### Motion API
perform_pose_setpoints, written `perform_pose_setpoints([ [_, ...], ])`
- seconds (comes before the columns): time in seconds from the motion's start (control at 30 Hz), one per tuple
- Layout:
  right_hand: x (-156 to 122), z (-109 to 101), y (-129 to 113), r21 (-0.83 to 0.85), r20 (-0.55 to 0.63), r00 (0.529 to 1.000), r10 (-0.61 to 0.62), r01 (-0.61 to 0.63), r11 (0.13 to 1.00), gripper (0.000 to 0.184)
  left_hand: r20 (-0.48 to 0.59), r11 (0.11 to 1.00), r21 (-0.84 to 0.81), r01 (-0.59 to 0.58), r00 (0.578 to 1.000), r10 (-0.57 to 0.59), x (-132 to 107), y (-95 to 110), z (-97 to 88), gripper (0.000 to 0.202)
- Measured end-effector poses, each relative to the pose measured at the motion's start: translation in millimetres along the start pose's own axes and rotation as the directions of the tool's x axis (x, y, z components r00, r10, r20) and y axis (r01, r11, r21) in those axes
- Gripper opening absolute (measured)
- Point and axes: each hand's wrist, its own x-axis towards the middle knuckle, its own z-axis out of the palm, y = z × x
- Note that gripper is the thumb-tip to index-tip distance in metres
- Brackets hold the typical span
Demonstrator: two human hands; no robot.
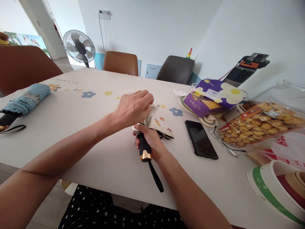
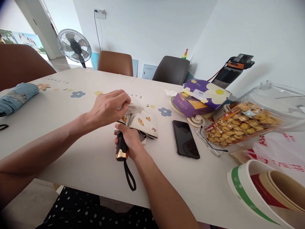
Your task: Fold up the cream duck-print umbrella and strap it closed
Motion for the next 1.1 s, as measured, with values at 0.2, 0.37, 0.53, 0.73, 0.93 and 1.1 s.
perform_pose_setpoints([
  [0.2, 0, 0, 0, 0.010, -0.012, 1.000, -0.006, 0.007, 1.000, 0.020, 0.000, 1.000, 0.008, -0.003, 1.000, 0.003, 0, 0, 1.0, 0.019],
  [0.37, 0, 0, 0, 0.023, -0.012, 1.000, -0.016, 0.016, 1.000, 0.021, -0.001, 1.000, -0.006, 0.000, 1.000, 0.000, -1, -1, 1.9, 0.018],
  [0.53, 3, 0, 2, 0.043, -0.016, 1.000, 0.001, -0.001, 0.999, 0.020, -0.004, 0.991, -0.078, 0.109, 0.994, -0.110, 3, -8, -1.4, 0.017],
  [0.73, 8, -3, 6, 0.074, -0.017, 0.999, -0.031, 0.033, 0.997, 0.017, -0.086, 0.947, -0.198, 0.253, 0.958, -0.274, 12, -37, -14.8, 0.013],
  [0.93, 8, -5, 6, 0.094, -0.014, 0.998, -0.057, 0.058, 0.994, 0.016, -0.159, 0.928, -0.206, 0.311, 0.925, -0.345, 13, -56, -26.3, 0.014],
  [1.1, 9, -3, 8, 0.037, -0.061, 0.997, -0.042, 0.044, 0.998, 0.017, -0.244, 0.950, -0.161, 0.269, 0.921, -0.303, 14, -47, -33.5, 0.013],
])
